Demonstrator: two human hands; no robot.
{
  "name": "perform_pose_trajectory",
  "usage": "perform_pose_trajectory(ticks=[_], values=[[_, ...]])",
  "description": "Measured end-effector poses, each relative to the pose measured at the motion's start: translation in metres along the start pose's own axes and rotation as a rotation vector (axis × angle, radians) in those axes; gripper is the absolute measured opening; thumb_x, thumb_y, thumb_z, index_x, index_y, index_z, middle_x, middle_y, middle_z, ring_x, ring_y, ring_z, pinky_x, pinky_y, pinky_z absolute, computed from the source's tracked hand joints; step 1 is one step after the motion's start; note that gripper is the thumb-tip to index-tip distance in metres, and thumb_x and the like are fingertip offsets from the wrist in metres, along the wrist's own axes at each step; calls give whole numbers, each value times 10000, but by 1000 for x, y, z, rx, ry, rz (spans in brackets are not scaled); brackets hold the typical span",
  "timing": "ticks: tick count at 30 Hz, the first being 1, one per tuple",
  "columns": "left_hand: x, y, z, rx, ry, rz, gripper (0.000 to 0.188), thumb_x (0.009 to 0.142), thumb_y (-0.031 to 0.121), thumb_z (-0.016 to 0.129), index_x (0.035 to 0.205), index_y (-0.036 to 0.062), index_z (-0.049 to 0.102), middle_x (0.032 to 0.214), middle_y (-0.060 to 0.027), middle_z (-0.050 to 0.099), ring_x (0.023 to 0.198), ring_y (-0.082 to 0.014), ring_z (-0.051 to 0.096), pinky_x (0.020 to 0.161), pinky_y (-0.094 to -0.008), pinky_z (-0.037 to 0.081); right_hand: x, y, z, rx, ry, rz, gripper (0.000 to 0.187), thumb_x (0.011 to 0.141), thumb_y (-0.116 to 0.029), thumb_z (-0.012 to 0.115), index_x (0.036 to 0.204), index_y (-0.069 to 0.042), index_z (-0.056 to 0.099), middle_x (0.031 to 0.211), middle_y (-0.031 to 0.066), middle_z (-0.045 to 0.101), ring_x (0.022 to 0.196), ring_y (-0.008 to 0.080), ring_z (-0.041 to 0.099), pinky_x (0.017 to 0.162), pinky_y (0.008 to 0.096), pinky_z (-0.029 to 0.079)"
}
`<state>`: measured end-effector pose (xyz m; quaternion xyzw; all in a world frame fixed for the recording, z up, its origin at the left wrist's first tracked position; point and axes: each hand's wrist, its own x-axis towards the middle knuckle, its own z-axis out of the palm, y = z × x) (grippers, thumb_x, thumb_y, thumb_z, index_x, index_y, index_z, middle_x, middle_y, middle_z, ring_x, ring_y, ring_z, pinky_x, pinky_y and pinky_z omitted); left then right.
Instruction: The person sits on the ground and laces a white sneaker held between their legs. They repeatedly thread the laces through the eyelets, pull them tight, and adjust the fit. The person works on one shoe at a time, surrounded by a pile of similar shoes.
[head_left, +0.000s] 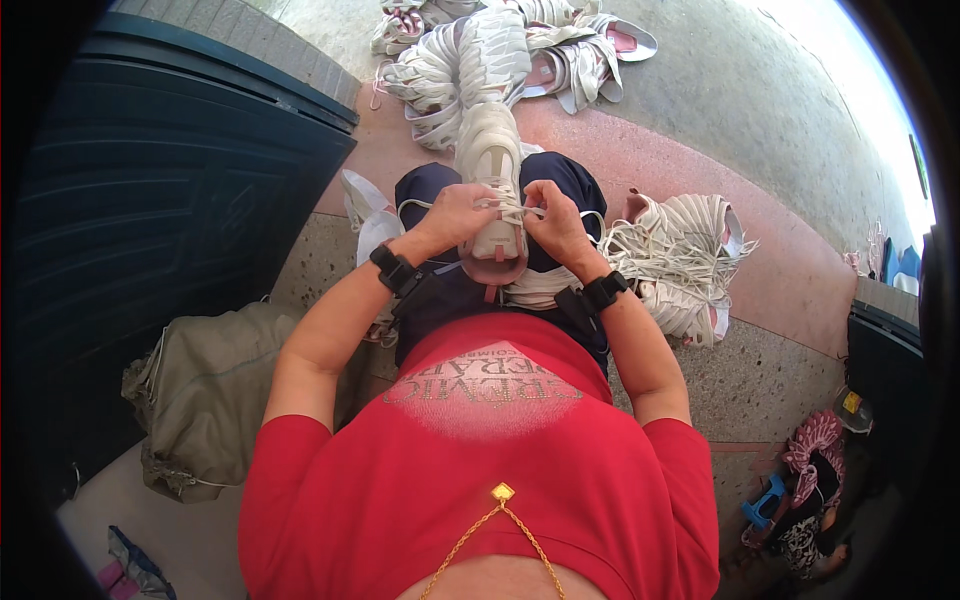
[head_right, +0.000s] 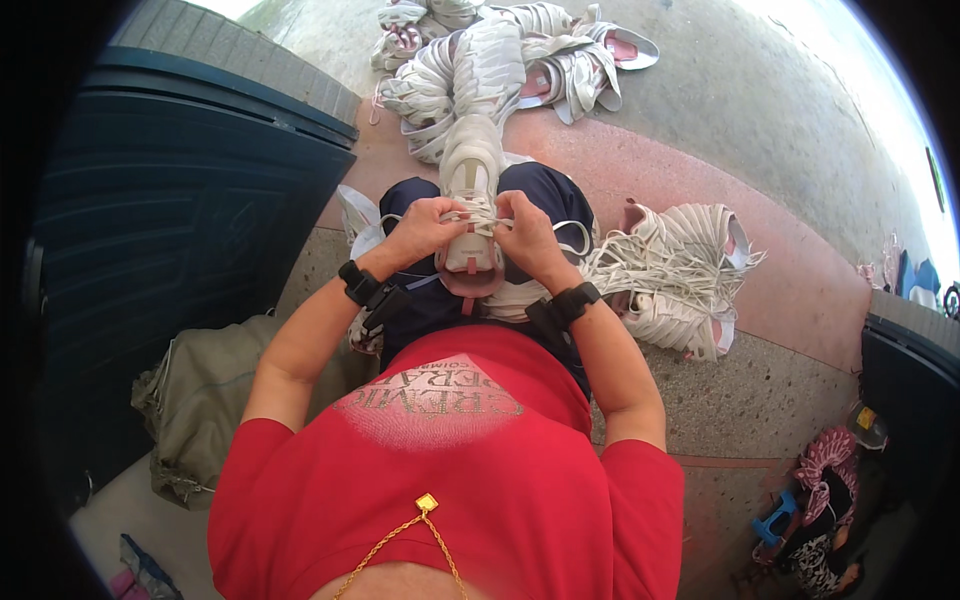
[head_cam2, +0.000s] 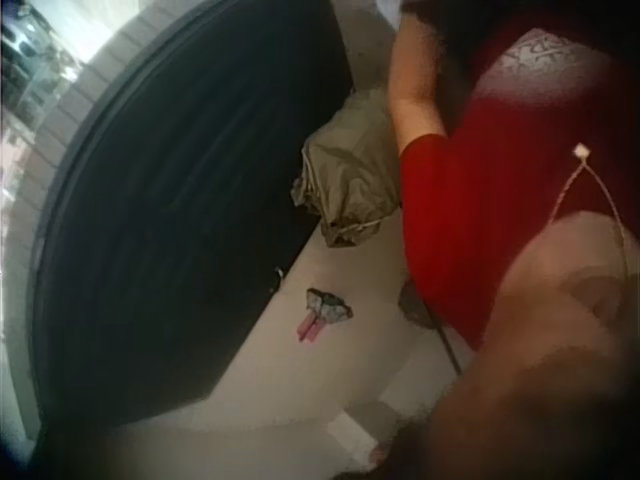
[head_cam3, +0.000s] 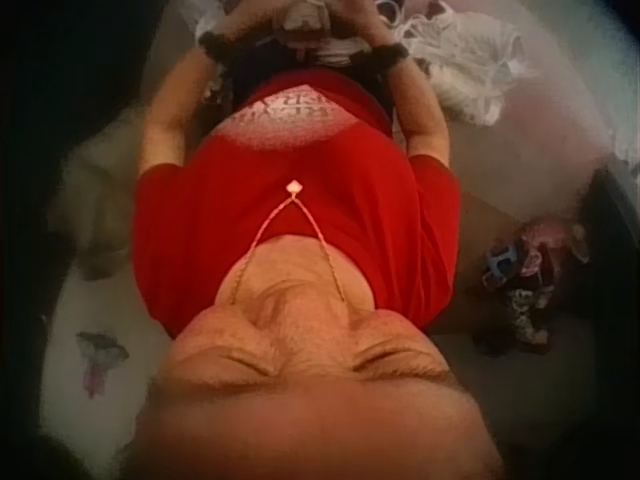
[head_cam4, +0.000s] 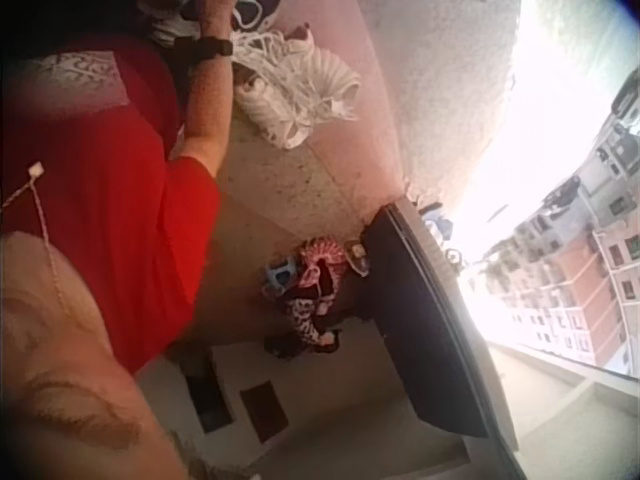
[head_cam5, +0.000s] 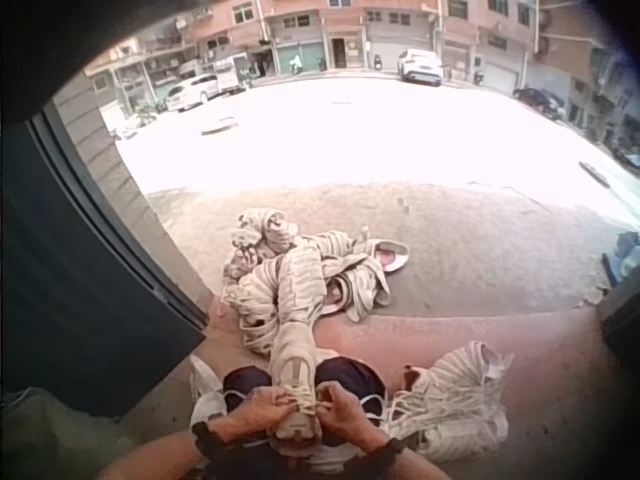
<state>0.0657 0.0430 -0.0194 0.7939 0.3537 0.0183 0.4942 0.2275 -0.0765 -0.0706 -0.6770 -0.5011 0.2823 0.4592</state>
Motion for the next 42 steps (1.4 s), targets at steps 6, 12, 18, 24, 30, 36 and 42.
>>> perform_pose_trajectory(ticks=[6, 12, 18, 24, 30, 36, 42], values=[[34, 16, 6, 340, -229, -24, 270, 728, 187, 631, 929, 13, 677, 825, -201, 662, 752, -311, 657, 665, -370, 511, 2, -6, -2, 68, -27, -18, 281, 765, -53, 630, 1022, -7, 526, 836, 136, 615, 789, 307, 623, 706, 358, 487], [7, 4, 26, 600, 179, 413, 127, 786, 122, 591, 885, 53, 629, 767, -153, 638, 720, -341, 628, 635, -415, 509, 17, 0, -3, 573, -226, 330, 232, 892, -82, 548, 1105, 11, 538, 801, 37, 595, 662, 101, 552, 569, 242, 444], [1, 3, 21, 443, 284, 500, 108, 785, 98, 595, 878, 52, 623, 793, -140, 639, 733, -329, 628, 643, -407, 507, 23, -6, -9, 687, -477, 377, 195, 895, -118, 572, 1063, -21, 587, 765, -27, 562, 576, 29, 466, 488, 183, 381], [-9, -3, 26, 400, 376, 584, 113, 756, 65, 614, 868, 50, 621, 787, -127, 639, 728, -313, 630, 638, -400, 501, 23, 3, -7, 679, -477, 405, 187, 893, -110, 573, 1051, -15, 601, 790, -34, 575, 584, 24, 469, 507, 178, 396], [-17, -4, 26, 522, 394, 690, 135, 738, 53, 622, 872, 63, 616, 748, -113, 621, 674, -288, 613, 594, -387, 478, 27, -10, -10, 427, -503, 222, 209, 899, -173, 603, 1048, -26, 605, 772, -32, 564, 592, 29, 473, 516, 188, 408], [-13, -10, 31, 474, 431, 645, 147, 740, 56, 622, 887, 63, 617, 769, -108, 622, 687, -292, 611, 600, -384, 479, 28, -24, -16, 406, -577, 302, 287, 893, -248, 621, 1062, -16, 617, 823, 12, 614, 680, 74, 526, 532, 239, 435], [-17, -13, 29, 466, 400, 614, 144, 758, 65, 622, 902, 53, 615, 792, -120, 628, 713, -305, 616, 618, -386, 485, 28, -29, -19, 444, -643, 353, 309, 903, -223, 606, 1144, -31, 592, 793, -3, 616, 584, 53, 494, 468, 207, 389]])
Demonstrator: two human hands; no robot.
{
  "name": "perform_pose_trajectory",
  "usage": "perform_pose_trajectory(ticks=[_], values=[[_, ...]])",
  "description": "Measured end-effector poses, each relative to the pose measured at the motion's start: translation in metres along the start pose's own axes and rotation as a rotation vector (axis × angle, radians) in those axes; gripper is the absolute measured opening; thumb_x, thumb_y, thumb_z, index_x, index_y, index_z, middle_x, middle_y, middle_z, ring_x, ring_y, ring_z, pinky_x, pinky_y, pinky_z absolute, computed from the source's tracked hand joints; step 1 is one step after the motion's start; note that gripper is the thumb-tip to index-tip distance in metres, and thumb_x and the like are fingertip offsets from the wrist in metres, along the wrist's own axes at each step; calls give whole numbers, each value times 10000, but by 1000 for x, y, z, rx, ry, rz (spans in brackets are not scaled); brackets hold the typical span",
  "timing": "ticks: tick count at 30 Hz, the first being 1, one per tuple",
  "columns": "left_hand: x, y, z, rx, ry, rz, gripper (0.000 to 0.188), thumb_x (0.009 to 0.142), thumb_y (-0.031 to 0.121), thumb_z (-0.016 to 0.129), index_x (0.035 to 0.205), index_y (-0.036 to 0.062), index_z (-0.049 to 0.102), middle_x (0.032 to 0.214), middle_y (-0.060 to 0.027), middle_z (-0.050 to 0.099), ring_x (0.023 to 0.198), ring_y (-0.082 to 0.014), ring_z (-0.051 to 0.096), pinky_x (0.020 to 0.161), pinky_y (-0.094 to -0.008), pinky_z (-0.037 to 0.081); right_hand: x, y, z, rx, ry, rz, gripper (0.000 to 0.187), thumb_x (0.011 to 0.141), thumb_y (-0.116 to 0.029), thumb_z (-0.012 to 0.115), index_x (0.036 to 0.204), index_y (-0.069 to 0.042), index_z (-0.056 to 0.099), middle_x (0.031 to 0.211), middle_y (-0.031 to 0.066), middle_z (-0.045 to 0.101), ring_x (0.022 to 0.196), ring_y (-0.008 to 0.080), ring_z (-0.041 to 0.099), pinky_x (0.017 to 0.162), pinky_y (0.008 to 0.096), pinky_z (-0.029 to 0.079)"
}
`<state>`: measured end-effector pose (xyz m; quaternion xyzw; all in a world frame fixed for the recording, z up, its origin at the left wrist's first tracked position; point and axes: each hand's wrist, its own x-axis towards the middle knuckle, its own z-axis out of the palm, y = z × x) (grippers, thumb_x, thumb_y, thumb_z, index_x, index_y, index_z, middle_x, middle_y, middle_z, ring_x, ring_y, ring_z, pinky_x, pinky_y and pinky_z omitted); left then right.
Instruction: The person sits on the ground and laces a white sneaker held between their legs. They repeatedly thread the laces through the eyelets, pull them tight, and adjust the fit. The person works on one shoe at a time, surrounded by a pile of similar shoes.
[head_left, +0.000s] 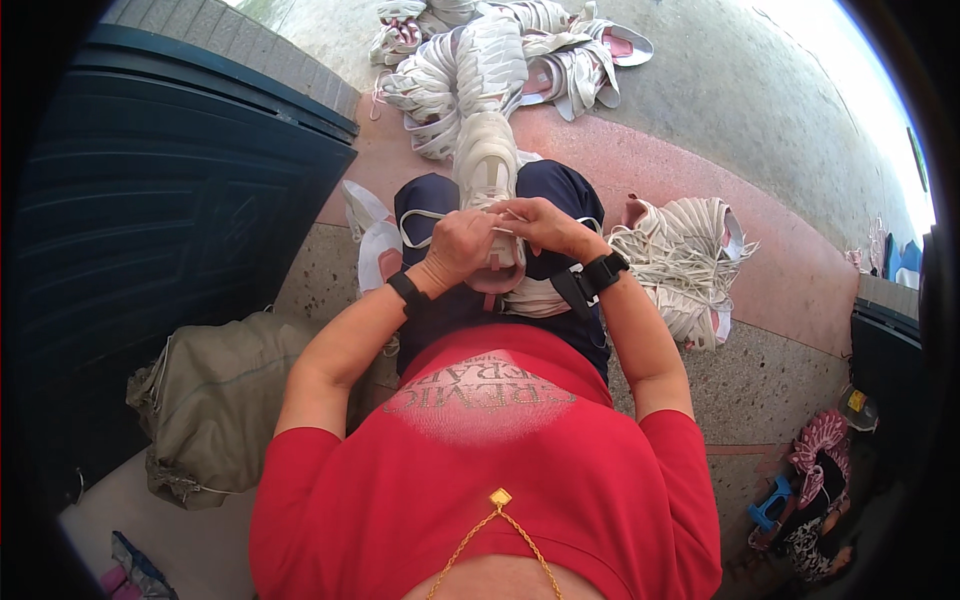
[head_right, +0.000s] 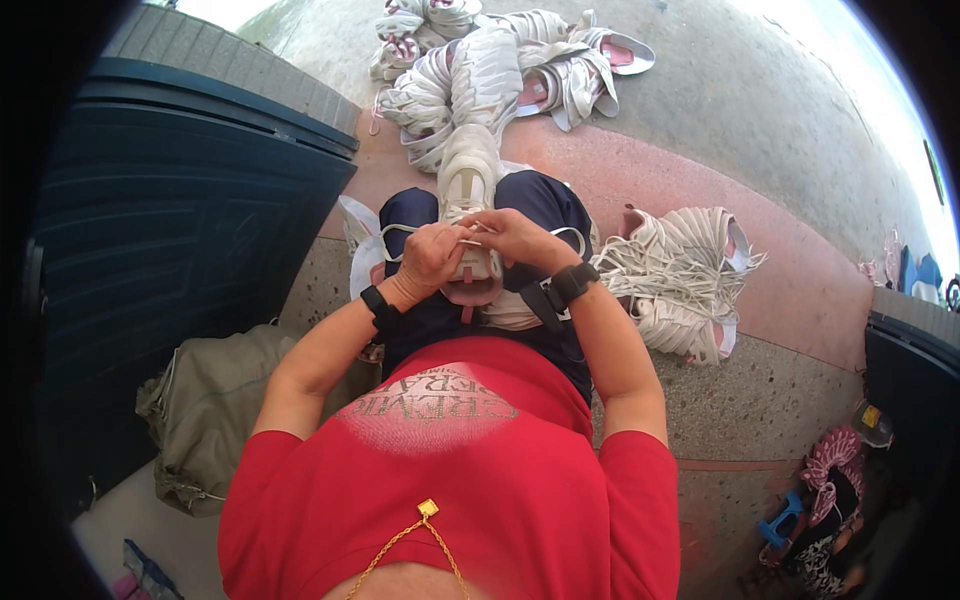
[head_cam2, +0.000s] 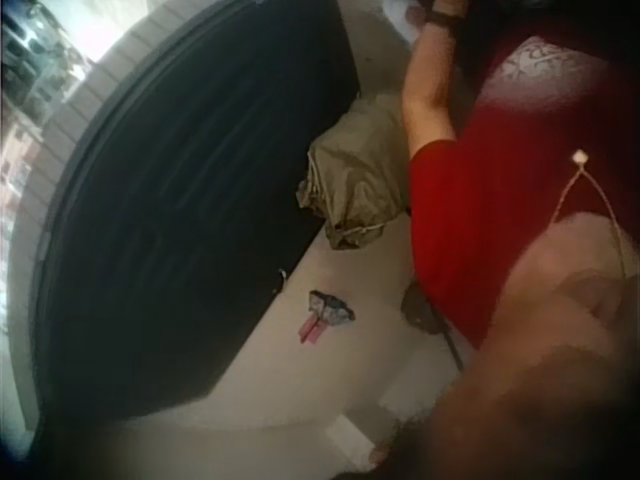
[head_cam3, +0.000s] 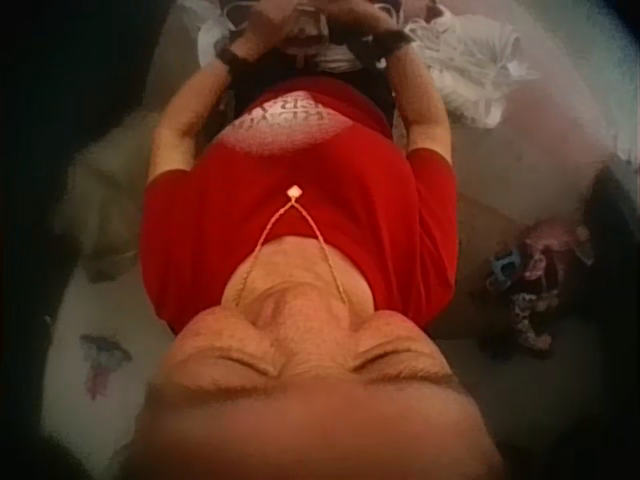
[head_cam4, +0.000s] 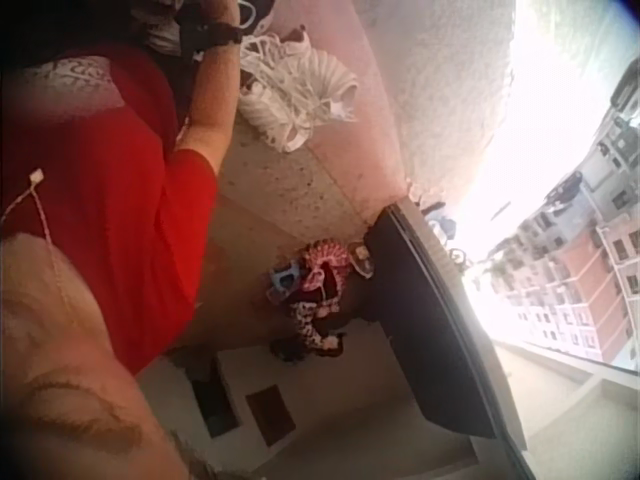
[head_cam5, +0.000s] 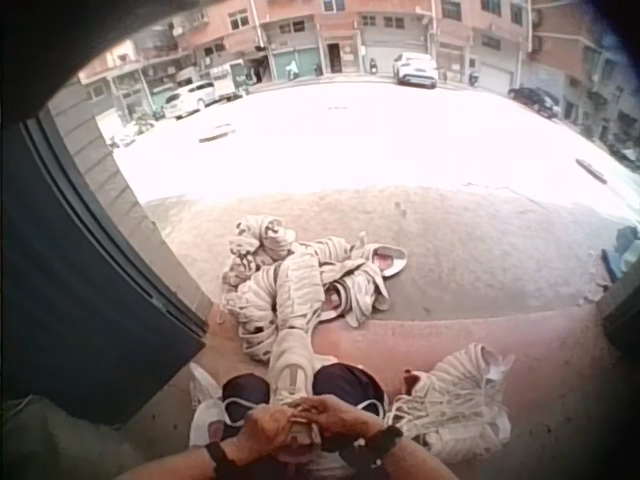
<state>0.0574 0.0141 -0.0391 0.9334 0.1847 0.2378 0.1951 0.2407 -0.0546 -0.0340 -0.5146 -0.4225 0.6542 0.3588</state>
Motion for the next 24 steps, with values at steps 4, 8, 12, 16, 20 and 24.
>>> perform_pose_trajectory(ticks=[4, 8, 12, 16, 20, 24], values=[[18, 6, -26, -111, -84, -225, 148, 827, 117, 605, 940, 22, 598, 815, -123, 629, 761, -270, 625, 652, -358, 482, 5, 26, -5, 322, 76, -15, 298, 886, -182, 622, 1145, -40, 587, 813, -13, 618, 566, 16, 462, 451, 172, 346], [36, -33, -87, -597, -146, -744, 207, 946, 210, 515, 962, 15, 584, 787, -33, 584, 750, -152, 577, 704, -287, 466, 2, 24, 1, 562, 184, 33, 278, 855, -138, 644, 1112, -50, 585, 821, -33, 606, 563, 3, 454, 444, 157, 308], [51, -67, -195, -1150, 80, -809, 194, 968, 215, 494, 985, 45, 585, 756, -23, 541, 728, -130, 535, 703, -285, 465, 4, 32, 2, 605, 142, 31, 265, 812, -128, 675, 1054, -55, 595, 823, -38, 606, 580, 1, 473, 447, 150, 298], [65, -65, -281, -1345, 353, -661, 199, 969, 210, 495, 1024, 36, 575, 744, -13, 512, 681, -128, 505, 694, -268, 462, 12, 44, -2, 211, 277, 44, 223, 761, -118, 678, 945, -27, 592, 792, 21, 606, 623, 81, 539, 509, 229, 400], [69, -46, -330, -1262, 206, -572, 230, 977, 212, 485, 1073, 19, 564, 679, 15, 412, 608, -83, 409, 578, -223, 380, 17, 30, 24, -511, 554, -124, 224, 766, -166, 646, 899, 2, 584, 790, 146, 615, 708, 273, 612, 651, 371, 473], [68, -31, -359, -1108, 163, -501, 274, 986, 202, 469, 1092, -33, 563, 617, 53, 313, 535, -35, 283, 478, -191, 247, -4, 9, 28, -636, 697, -105, 262, 788, -226, 615, 915, 2, 592, 850, 203, 623, 824, 379, 609, 728, 440, 471]])
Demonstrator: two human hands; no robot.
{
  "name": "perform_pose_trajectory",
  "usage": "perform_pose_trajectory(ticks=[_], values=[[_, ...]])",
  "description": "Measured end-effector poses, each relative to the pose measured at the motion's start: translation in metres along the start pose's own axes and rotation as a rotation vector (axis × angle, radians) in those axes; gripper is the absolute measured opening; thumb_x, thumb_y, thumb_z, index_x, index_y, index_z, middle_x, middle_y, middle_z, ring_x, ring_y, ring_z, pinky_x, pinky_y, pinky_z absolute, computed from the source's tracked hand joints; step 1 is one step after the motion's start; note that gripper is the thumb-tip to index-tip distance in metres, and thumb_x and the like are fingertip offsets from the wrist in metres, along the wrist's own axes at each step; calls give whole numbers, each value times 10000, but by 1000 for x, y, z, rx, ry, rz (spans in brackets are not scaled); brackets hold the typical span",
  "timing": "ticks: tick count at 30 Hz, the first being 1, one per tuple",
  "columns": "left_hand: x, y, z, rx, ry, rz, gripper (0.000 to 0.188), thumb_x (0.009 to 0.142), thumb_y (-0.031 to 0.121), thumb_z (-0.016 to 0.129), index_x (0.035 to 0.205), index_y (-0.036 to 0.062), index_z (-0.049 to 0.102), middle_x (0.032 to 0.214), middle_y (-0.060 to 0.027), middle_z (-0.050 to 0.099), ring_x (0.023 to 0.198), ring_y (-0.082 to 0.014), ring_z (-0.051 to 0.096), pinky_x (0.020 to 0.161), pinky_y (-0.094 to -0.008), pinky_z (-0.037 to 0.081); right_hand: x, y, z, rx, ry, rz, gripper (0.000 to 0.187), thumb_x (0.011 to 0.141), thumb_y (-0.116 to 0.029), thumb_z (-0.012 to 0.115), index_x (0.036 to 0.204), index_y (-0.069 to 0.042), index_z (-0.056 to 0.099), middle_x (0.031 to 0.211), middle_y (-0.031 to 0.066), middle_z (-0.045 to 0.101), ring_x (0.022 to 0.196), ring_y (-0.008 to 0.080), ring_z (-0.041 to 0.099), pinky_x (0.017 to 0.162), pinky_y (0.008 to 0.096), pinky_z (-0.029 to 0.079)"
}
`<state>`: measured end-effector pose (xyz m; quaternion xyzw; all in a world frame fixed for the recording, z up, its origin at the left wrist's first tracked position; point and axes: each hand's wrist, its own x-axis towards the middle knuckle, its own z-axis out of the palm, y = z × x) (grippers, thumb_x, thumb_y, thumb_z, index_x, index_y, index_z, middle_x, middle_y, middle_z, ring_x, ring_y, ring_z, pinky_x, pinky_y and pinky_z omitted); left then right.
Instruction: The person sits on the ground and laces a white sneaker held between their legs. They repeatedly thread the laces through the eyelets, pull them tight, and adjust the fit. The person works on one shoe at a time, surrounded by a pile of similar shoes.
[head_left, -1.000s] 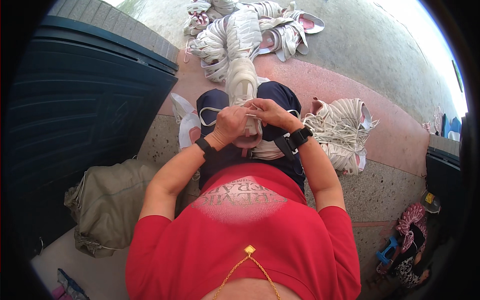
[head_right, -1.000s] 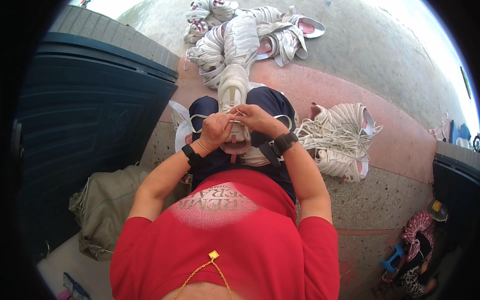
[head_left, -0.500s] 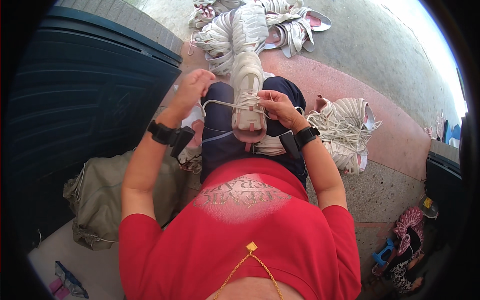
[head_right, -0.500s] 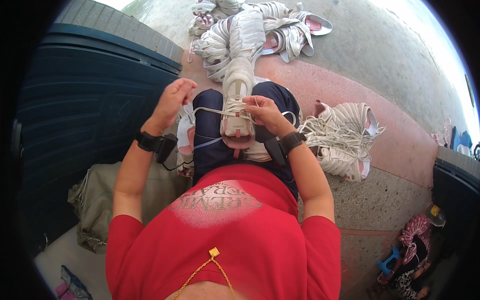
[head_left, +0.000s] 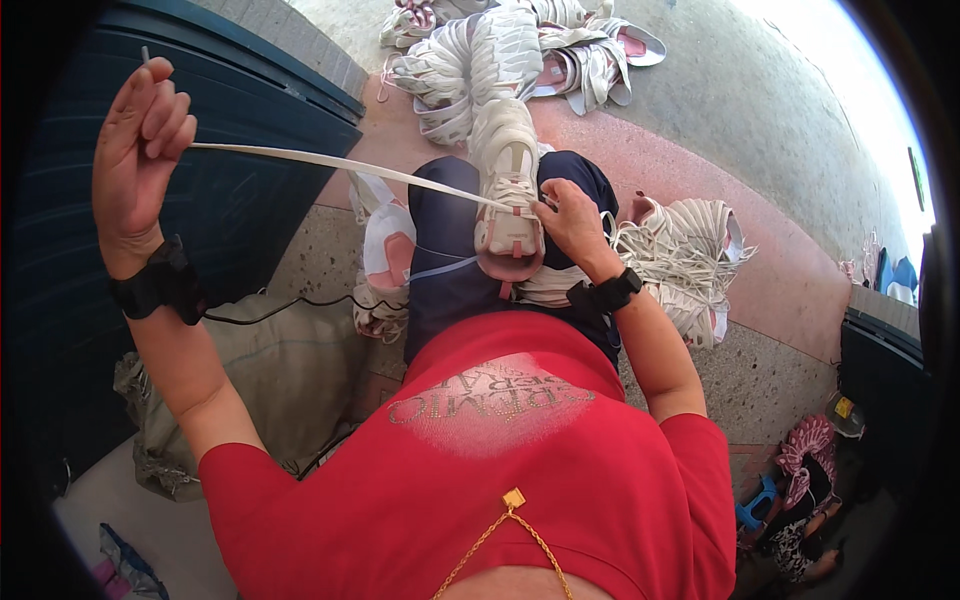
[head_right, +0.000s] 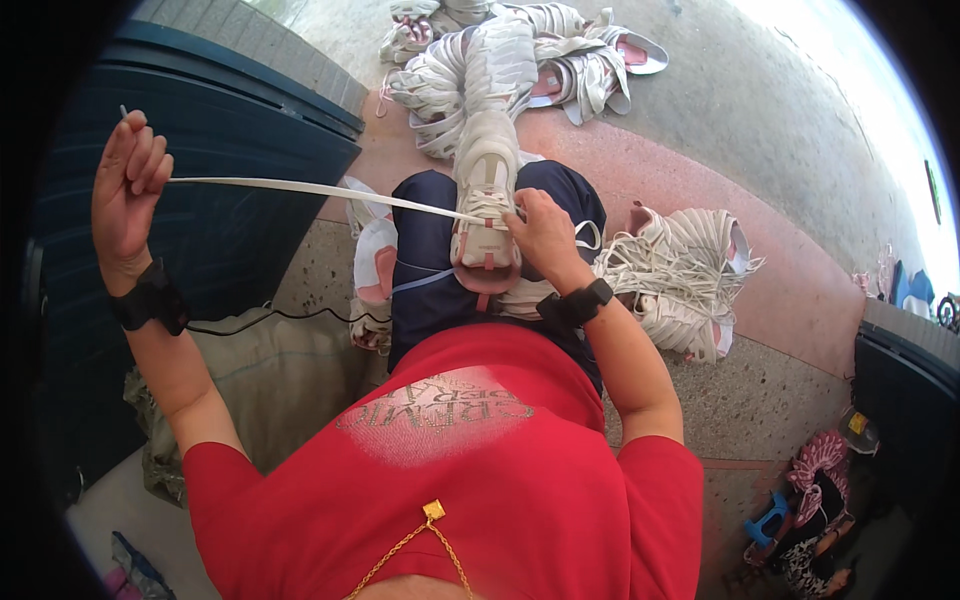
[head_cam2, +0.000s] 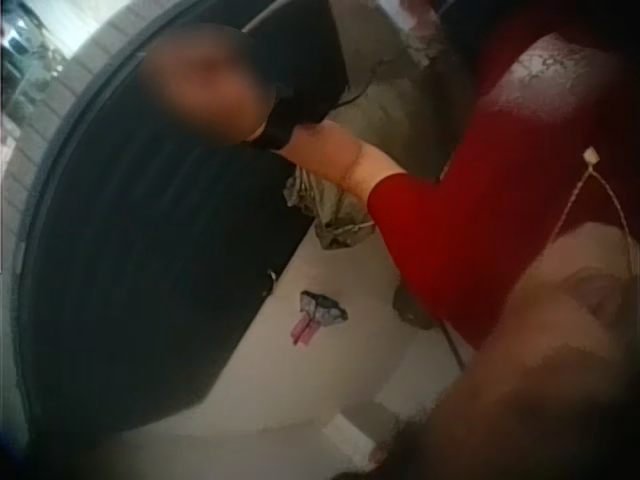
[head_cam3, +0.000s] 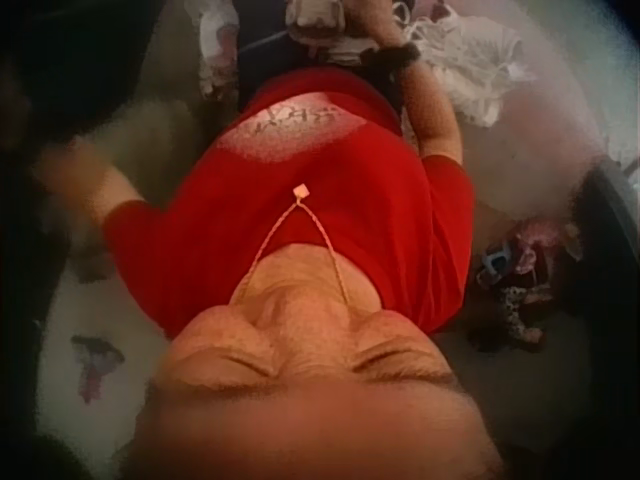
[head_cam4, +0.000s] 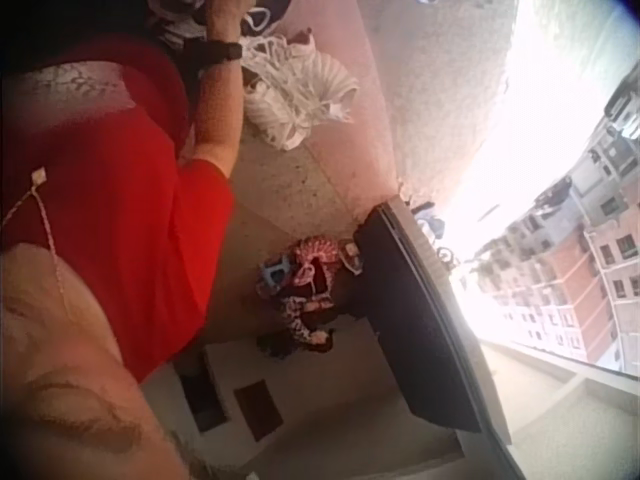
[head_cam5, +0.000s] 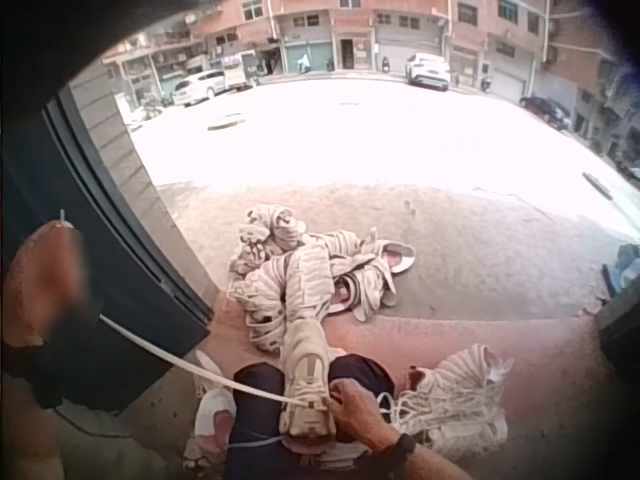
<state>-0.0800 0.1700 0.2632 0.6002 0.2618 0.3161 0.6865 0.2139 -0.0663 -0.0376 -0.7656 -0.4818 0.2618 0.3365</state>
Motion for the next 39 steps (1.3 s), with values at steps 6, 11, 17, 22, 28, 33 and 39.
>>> perform_pose_trajectory(ticks=[6, 11, 17, 22, 28, 33, 39], values=[[-9, -32, -10, 734, 343, 42, 294, 964, 237, 522, 1111, 1, 619, 654, 89, 378, 567, -7, 300, 498, -173, 251, -21, 25, -40, 244, -253, 216, 240, 907, -176, 514, 955, 40, 606, 706, 63, 546, 677, 171, 513, 630, 290, 418], [-21, -181, 39, 600, -90, -382, 225, 924, 117, 516, 1119, 18, 566, 699, 36, 509, 623, -35, 464, 576, -179, 393, -40, 7, -25, 365, -385, 270, 246, 925, -162, 505, 958, 56, 613, 752, 58, 575, 697, 117, 521, 630, 251, 419], [-47, -298, 96, 741, -311, -129, 123, 845, 104, 563, 824, -11, 602, 743, -79, 595, 696, -210, 581, 663, -323, 468, -34, 13, -2, -106, -119, -120, 183, 888, -105, 528, 929, 38, 635, 840, 114, 629, 786, 272, 610, 735, 340, 475], [-40, -321, 114, 1049, -120, 189, 100, 795, 92, 572, 745, 9, 596, 776, -132, 586, 867, -312, 561, 756, -400, 457, -25, 8, 7, -265, 99, -307, 153, 775, -66, 536, 822, -16, 673, 977, 140, 617, 995, 334, 536, 829, 418, 435], [-42, -322, 122, 1264, -135, 207, 90, 789, 128, 589, 761, 51, 627, 793, -105, 612, 866, -306, 523, 752, -414, 440, -26, 15, 17, -278, 92, -198, 114, 740, -93, 585, 787, -63, 684, 843, 118, 591, 859, 296, 538, 752, 393, 442], [-38, -310, 131, 1448, -230, 265, 90, 772, 153, 596, 772, 74, 641, 783, -85, 616, 836, -278, 524, 717, -396, 426, -22, 4, 18, -479, 50, -286, 84, 729, -131, 605, 734, -62, 653, 809, 116, 586, 844, 282, 545, 740, 392, 434], [-35, -314, 131, 1433, -137, 218, 143, 748, 212, 659, 815, 86, 663, 741, -36, 617, 807, -246, 527, 707, -381, 405, -19, 13, 18, -411, 135, -198, 122, 751, -206, 625, 721, -89, 647, 768, 69, 592, 821, 254, 541, 723, 385, 409]])
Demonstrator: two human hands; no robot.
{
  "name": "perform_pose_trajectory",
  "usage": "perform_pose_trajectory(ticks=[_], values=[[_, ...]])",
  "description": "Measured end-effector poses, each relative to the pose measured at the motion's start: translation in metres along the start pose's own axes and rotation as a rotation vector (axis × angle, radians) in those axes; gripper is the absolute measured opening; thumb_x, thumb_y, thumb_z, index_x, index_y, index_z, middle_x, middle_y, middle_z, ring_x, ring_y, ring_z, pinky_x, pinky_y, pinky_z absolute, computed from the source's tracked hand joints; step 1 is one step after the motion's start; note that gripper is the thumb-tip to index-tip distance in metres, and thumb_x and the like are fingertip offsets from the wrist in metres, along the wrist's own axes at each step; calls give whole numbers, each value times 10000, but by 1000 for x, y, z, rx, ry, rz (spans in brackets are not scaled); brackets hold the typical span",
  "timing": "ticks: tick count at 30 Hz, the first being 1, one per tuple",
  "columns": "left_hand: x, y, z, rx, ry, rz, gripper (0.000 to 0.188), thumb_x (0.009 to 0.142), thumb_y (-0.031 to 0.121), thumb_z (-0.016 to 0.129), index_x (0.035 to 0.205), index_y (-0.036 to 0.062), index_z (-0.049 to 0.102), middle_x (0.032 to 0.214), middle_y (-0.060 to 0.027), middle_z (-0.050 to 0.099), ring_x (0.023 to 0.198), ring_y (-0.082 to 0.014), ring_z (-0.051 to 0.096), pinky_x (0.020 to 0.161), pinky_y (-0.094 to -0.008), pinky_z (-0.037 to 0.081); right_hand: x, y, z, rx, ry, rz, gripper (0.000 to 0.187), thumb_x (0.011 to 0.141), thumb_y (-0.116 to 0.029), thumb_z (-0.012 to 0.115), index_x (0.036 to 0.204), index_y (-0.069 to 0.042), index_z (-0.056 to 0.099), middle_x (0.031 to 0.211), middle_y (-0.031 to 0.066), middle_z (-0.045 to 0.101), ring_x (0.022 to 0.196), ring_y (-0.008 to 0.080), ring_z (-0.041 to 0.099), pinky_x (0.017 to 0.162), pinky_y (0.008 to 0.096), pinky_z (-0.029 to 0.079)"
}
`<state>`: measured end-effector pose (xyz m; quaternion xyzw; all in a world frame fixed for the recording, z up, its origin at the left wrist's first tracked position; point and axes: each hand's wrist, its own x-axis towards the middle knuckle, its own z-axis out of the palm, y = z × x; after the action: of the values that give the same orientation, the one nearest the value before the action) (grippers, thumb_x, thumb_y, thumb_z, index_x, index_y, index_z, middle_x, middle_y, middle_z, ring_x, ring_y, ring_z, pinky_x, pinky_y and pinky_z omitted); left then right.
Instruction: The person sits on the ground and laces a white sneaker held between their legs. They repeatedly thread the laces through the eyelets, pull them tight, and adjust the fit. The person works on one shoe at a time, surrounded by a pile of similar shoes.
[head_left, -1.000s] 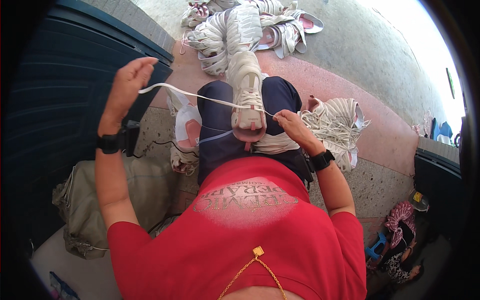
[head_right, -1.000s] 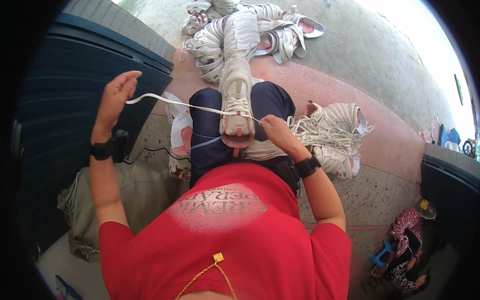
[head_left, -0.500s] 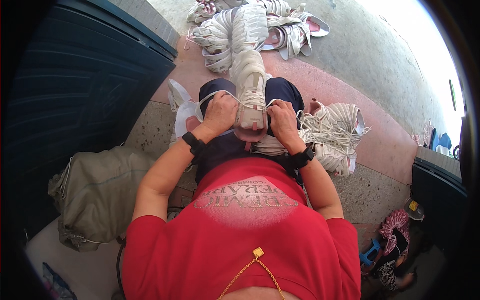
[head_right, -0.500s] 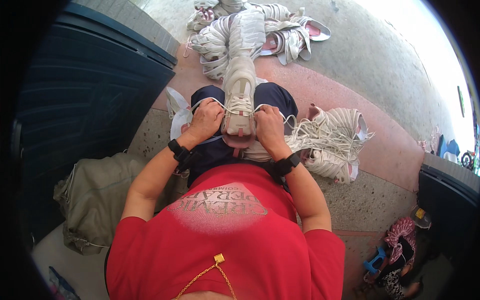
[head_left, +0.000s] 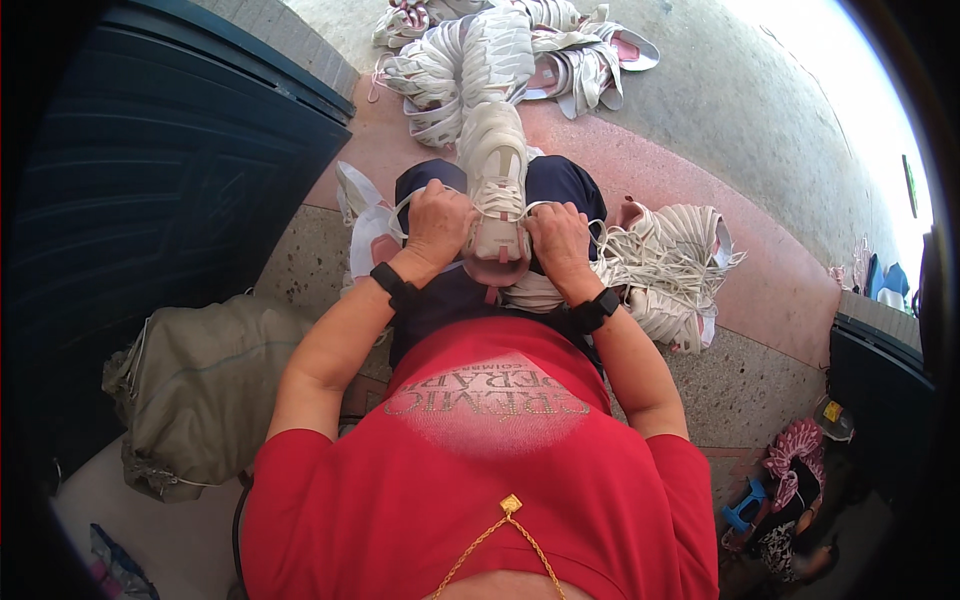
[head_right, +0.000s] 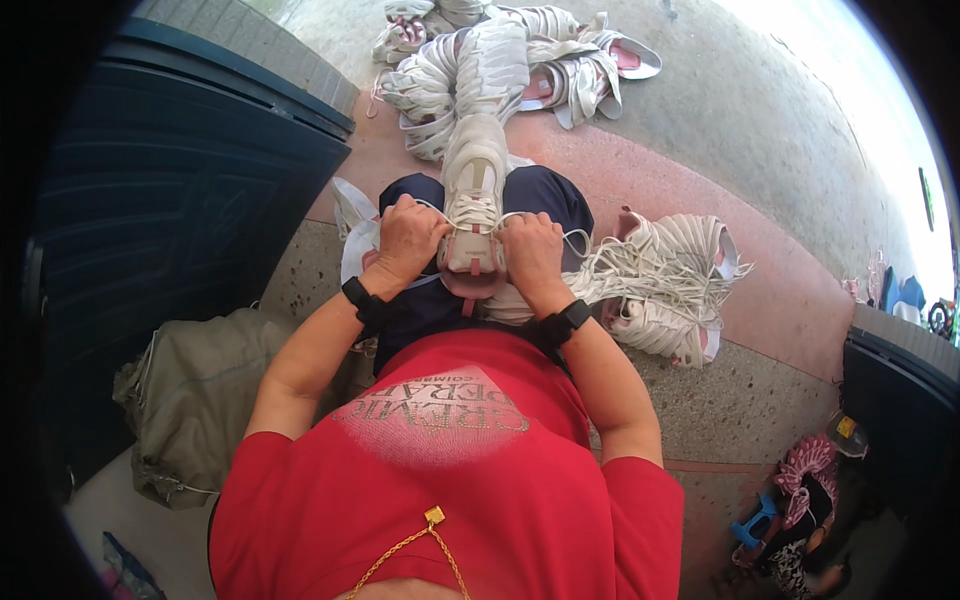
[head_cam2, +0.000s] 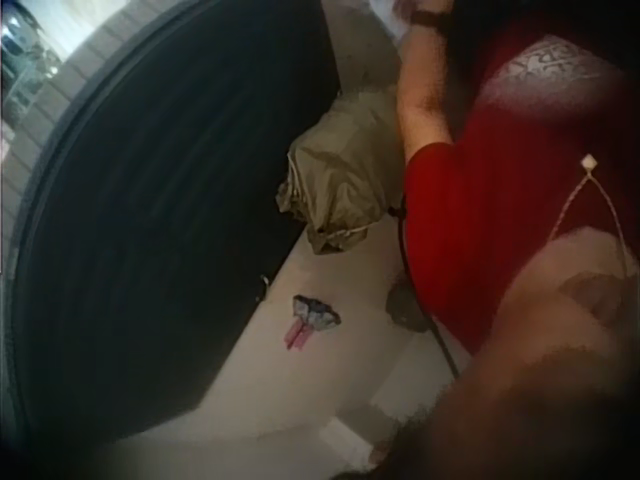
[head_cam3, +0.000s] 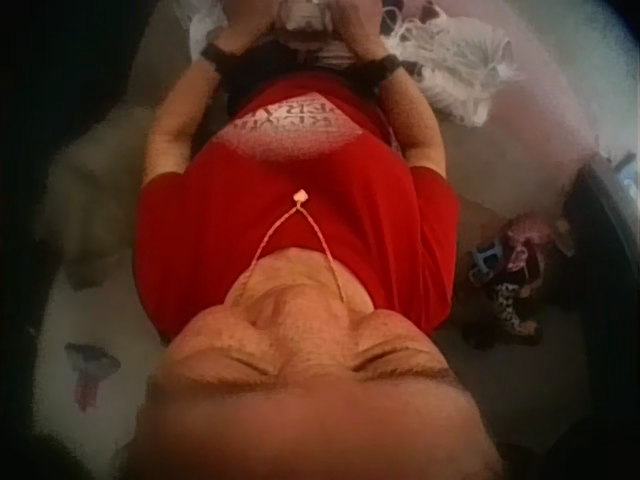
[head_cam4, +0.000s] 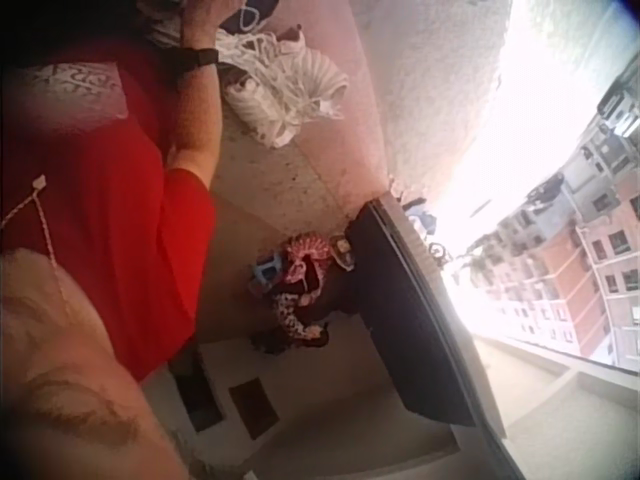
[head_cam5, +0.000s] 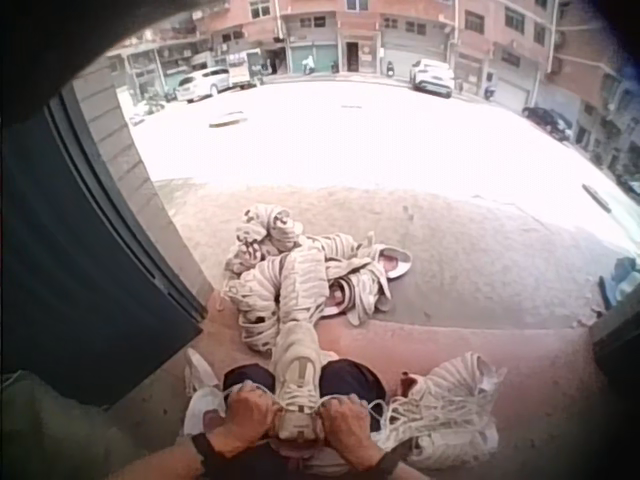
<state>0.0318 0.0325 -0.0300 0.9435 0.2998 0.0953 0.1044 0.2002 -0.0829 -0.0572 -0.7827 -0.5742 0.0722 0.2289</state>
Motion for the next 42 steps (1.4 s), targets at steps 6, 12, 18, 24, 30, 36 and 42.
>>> perform_pose_trajectory(ticks=[6, 12, 18, 24, 30, 36, 42], values=[[-16, 23, -5, 48, 17, -68, 159, 756, 235, 677, 834, 97, 666, 781, -57, 632, 807, -251, 536, 689, -376, 408, -13, -10, -11, -137, -24, -104, 180, 769, -278, 636, 782, -99, 653, 793, 63, 593, 835, 241, 530, 695, 390, 380], [-10, 15, -9, -21, -143, -21, 134, 816, 188, 600, 832, 63, 646, 807, -82, 634, 835, -294, 572, 675, -414, 480, -12, -1, -13, -21, -168, -67, 164, 834, -217, 566, 841, -76, 649, 860, 102, 599, 896, 286, 527, 759, 419, 400], [66, 24, 0, -481, -219, -176, 233, 865, 171, 553, 1031, 12, 595, 807, -135, 661, 531, -271, 603, 527, -386, 498, -16, 12, -2, 353, 23, -71, 91, 767, -99, 585, 834, -47, 620, 801, 97, 618, 836, 297, 566, 757, 409, 447], [112, 39, 20, -965, -875, -452, 544, 793, 66, 631, 1277, -43, 409, 723, -107, 638, 407, -99, 504, 333, -242, 366, -15, 11, -4, 229, 3, -237, 159, 735, -82, 586, 893, -68, 593, 836, 78, 610, 849, 269, 564, 739, 387, 452], [109, 26, -13, -1313, -600, -491, 615, 780, 55, 683, 1304, -43, 377, 701, -83, 626, 398, -55, 458, 327, -189, 298, 0, -1, -16, -185, -92, -371, 144, 753, -174, 561, 875, -109, 602, 880, 46, 558, 941, 213, 507, 838, 372, 351], [112, 25, -15, -1345, -580, -484, 612, 774, 61, 695, 1298, -39, 395, 685, -66, 616, 398, -42, 441, 327, -190, 285, 9, -11, -44, 314, 144, -370, 151, 782, -75, 589, 919, -49, 529, 1035, 86, 592, 1028, 262, 525, 947, 413, 351], [106, 54, -16, -731, -736, -175, 514, 808, 92, 637, 1270, -15, 439, 784, -145, 645, 554, -207, 593, 471, -336, 459, 41, -32, -264, 1102, 671, -454, 140, 982, -96, 403, 979, -13, 515, 727, 45, 542, 637, 144, 501, 788, 410, 487]])
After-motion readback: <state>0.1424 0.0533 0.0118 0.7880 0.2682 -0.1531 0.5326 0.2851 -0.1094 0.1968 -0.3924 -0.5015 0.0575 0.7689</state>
